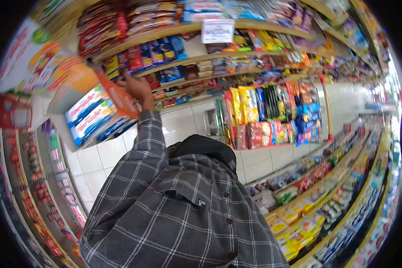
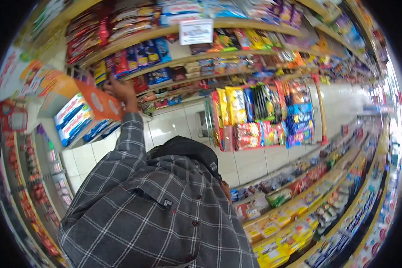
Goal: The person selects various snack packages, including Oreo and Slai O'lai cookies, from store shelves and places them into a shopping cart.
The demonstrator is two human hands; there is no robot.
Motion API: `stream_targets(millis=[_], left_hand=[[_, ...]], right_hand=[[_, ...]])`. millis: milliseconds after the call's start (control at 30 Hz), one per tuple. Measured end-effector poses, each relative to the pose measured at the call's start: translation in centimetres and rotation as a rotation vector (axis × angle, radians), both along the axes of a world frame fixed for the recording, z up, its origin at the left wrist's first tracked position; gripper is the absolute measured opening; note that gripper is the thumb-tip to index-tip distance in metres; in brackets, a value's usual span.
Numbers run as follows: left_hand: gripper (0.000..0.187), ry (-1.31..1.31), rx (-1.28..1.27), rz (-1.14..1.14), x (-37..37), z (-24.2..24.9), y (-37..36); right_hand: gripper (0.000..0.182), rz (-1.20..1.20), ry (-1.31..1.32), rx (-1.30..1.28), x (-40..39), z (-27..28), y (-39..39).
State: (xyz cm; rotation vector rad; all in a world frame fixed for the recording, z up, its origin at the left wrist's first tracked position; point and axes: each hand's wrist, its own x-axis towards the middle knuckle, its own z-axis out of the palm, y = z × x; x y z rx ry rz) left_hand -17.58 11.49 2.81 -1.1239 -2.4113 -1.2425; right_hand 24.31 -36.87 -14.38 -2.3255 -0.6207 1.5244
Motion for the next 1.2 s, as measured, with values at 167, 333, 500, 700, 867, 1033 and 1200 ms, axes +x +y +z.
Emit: stream_targets(millis=[167,333,500,700,867,1033,1200], left_hand=[[0.046,-0.207,0.082,0.203,1.0,-0.4,2.4],[0.022,-0.135,0.531,0.244,-2.7,-6.2,6.1],[0.016,-0.277,0.714,0.263,-2.3,-4.0,6.5],[0.019,-0.362,0.777,0.185,1.9,2.8,5.0],[0.019,-0.154,0.741,0.073,4.6,3.5,3.3],[0.019,-0.172,0.647,-0.253,9.7,6.3,-2.7],[0.030,-0.378,0.433,-0.699,14.5,9.0,-12.7]], right_hand=[[0.039,-0.035,0.067,0.128,0.4,-1.0,-2.7],[0.039,-0.493,0.192,0.029,1.4,-1.1,-2.9],[0.035,-0.500,0.195,0.004,0.1,0.3,-3.3],[0.034,-0.148,0.157,0.078,2.2,-1.2,-4.6],[0.031,-0.464,0.164,0.100,4.8,-0.9,-3.4],[0.036,-0.203,0.051,0.192,7.3,0.9,-0.4],[0.043,0.332,-0.137,0.192,6.8,14.0,8.5]])
